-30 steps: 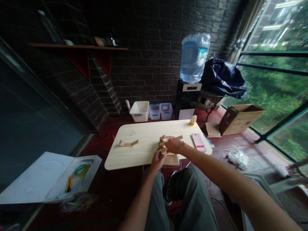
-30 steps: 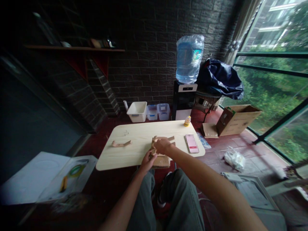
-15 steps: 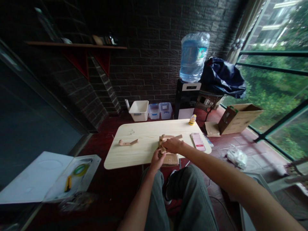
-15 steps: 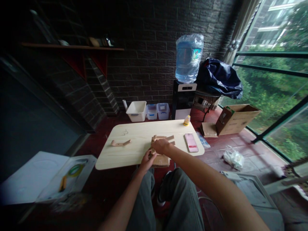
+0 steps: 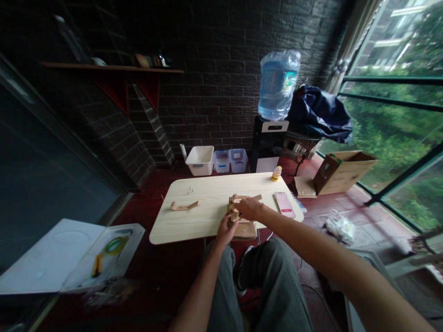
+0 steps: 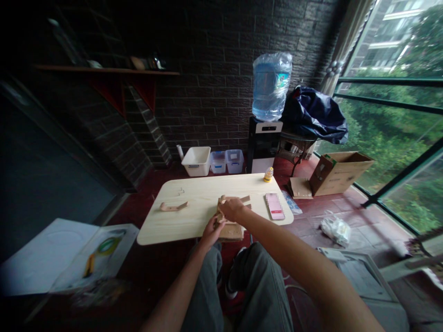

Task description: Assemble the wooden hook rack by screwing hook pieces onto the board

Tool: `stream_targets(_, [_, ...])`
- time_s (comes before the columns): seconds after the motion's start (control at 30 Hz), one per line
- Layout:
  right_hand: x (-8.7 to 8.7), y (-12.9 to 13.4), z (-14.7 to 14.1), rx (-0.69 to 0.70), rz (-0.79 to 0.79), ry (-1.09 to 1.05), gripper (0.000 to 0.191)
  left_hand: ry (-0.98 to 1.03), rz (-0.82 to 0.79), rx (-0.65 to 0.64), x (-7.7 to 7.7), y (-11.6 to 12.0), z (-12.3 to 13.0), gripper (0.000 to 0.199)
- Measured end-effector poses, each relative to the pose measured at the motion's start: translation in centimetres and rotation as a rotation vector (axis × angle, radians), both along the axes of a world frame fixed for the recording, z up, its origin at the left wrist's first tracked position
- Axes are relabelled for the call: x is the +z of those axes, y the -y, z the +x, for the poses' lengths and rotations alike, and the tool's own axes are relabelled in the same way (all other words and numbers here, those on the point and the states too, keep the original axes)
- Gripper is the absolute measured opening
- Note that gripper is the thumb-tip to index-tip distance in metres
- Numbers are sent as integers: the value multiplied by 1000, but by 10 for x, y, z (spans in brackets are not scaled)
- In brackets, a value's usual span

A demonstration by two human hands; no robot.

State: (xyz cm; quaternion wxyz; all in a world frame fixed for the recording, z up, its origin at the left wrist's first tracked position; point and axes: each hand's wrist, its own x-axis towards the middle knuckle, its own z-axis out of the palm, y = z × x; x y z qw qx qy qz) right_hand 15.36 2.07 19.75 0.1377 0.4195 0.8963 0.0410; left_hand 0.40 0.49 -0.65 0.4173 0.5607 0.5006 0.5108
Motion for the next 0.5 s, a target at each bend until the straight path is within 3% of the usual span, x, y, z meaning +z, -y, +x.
stream_targets(0.37, [8, 0, -6, 22, 2, 16, 18, 42, 23, -25, 8, 2, 0, 30])
stream_targets(0.5, [6, -7, -7, -1, -18, 7, 28, 47, 11, -17, 8, 2, 0, 31])
